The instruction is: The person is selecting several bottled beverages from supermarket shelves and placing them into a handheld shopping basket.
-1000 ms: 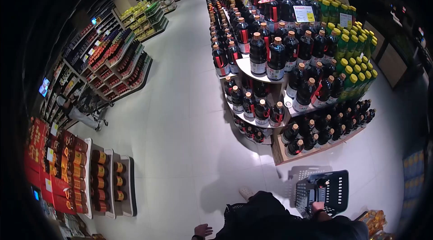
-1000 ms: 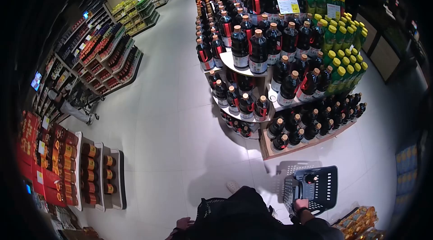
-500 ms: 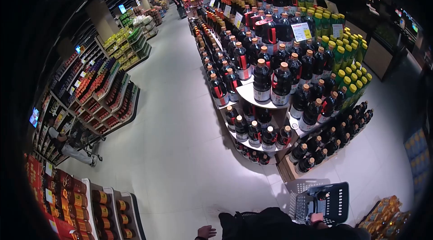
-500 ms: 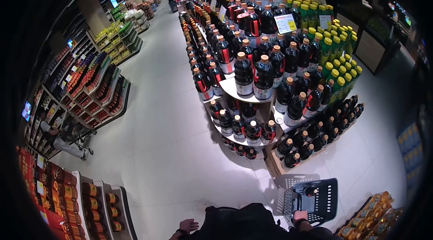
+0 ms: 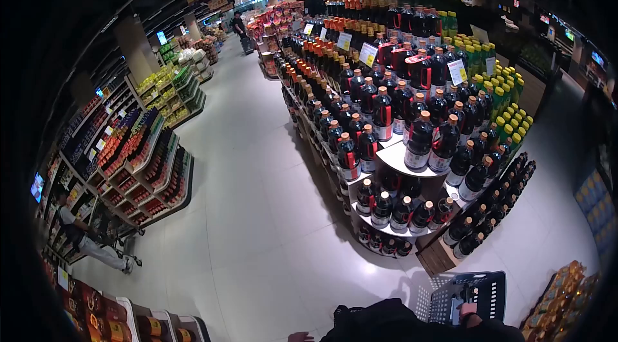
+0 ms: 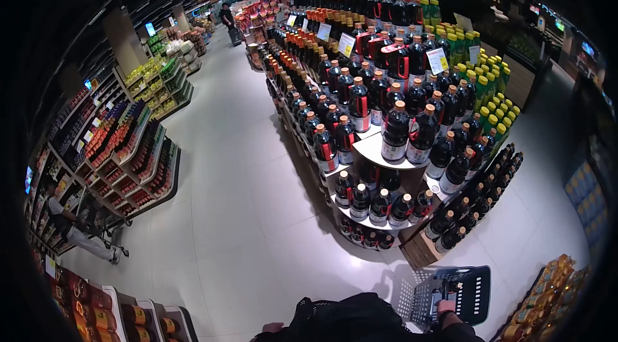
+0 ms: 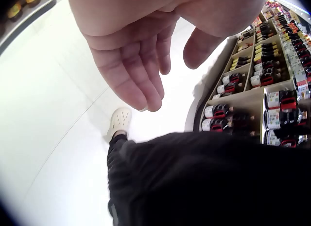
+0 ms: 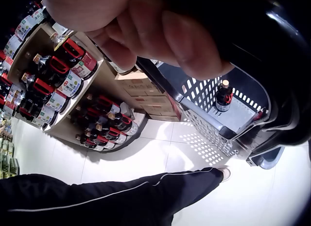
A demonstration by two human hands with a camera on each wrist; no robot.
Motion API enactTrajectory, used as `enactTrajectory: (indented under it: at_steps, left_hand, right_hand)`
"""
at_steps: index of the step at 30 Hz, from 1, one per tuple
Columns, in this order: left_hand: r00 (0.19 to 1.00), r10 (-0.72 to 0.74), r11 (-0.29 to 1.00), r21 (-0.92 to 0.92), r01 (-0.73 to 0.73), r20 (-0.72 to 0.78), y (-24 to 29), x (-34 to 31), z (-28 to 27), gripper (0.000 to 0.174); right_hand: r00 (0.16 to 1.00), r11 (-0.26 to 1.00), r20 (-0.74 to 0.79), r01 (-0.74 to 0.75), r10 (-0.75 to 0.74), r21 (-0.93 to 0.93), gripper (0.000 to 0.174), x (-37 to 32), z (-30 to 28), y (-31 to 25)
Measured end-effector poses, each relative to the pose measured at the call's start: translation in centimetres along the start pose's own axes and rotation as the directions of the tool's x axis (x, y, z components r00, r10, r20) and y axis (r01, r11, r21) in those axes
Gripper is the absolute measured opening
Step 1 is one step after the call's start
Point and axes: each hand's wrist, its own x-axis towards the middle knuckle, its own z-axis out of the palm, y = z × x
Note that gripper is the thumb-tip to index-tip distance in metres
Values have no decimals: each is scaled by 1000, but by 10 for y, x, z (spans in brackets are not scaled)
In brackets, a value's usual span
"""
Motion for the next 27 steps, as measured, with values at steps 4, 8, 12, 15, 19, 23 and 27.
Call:
enactTrajectory:
  at_steps: [4,8,12,15,19,23,27]
  left_hand:
    - [805,-587,444,-799,406,83,35,39,-87,31]
    - [848,-527,538,-755,376,48,56,70,-146,32]
    - [824,-551,533,-705,468,131,60,106,-169,33]
    - [766,-610,548,-590,593,203,67,132,-175,35]
    - [923,-363,917,-129,378,129,116,153,-200,38]
    - [808,-572,684,-462,565,141,159,197,-234,30]
    - [796,-575,649,-485,586,192,174,271,-258,25]
  right_hand:
    - [989,984,2,-145,146,100,8,-106,28,-119]
    - [976,960,-45,-203,215,195,27,-176,54,-200]
    - [973,962,-156,-128,169,241,26,-156,120,-204]
    - [987,981,-141,-51,78,188,27,-182,131,-245]
    - [975,966,-191,-67,117,249,26,-176,162,-272]
    - [968,980,-173,194,-184,43,23,-171,200,-258]
    - [998,998,-35,52,-51,39,29,-203,188,-316]
